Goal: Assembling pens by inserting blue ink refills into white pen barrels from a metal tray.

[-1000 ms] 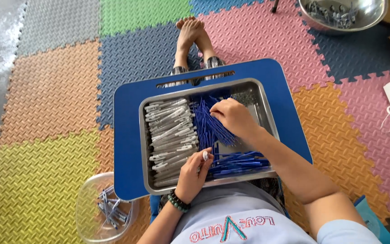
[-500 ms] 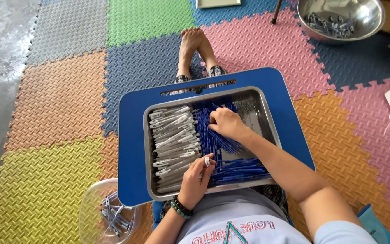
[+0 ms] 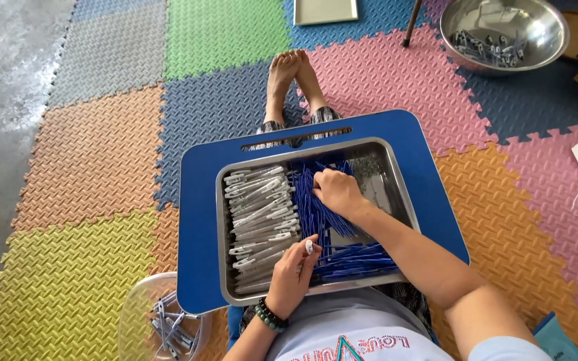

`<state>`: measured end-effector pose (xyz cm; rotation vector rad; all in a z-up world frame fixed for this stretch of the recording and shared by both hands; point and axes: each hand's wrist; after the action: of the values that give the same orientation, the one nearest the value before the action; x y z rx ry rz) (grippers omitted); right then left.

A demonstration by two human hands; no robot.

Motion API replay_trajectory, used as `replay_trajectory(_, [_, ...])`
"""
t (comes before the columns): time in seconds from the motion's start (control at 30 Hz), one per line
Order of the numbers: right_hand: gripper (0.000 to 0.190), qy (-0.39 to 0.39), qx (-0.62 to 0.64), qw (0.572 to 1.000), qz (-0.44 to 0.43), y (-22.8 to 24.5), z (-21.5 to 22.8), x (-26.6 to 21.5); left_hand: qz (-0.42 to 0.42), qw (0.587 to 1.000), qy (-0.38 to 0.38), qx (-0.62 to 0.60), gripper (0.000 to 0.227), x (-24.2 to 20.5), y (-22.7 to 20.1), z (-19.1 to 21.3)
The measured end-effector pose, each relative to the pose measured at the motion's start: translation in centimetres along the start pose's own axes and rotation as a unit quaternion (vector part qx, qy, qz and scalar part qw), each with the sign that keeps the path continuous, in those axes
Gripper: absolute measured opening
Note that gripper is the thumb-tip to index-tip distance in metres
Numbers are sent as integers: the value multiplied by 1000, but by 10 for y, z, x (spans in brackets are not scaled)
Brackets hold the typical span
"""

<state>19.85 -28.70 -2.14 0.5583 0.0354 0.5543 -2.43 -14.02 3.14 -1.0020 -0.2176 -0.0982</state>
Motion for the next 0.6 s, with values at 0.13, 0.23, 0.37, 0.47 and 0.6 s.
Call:
replay_trajectory(0.13, [12, 2, -4, 1000, -14, 2, 2, 1, -2, 1000, 4, 6, 39, 0, 1, 0])
replay_trajectory(0.23, [10, 2, 50, 998, -31, 12, 23, 4, -7, 1000, 9, 13, 43, 4, 3, 0])
replay_trajectory(0.37, [8, -4, 224, 975, 2, 33, 54, -10, 14, 1000, 27, 1, 49, -1, 4, -1])
replay_trajectory(0.47, [22, -22, 315, 949, 21, 53, 88, -21, 34, 998, 13, -41, 47, 4, 1, 2])
replay_trajectory(0.6, [45, -92, 425, 900, -29, 75, 113, -40, 52, 995, -23, -78, 35, 5, 3, 4])
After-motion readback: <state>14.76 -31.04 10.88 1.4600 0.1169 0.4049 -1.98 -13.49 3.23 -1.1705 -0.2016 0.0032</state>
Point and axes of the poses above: each hand's wrist, its own x-axis towards the middle knuckle, its own z-axis out of the back of the hand, y = z × x, and after that the axes turned 8 degrees about x, right-handed
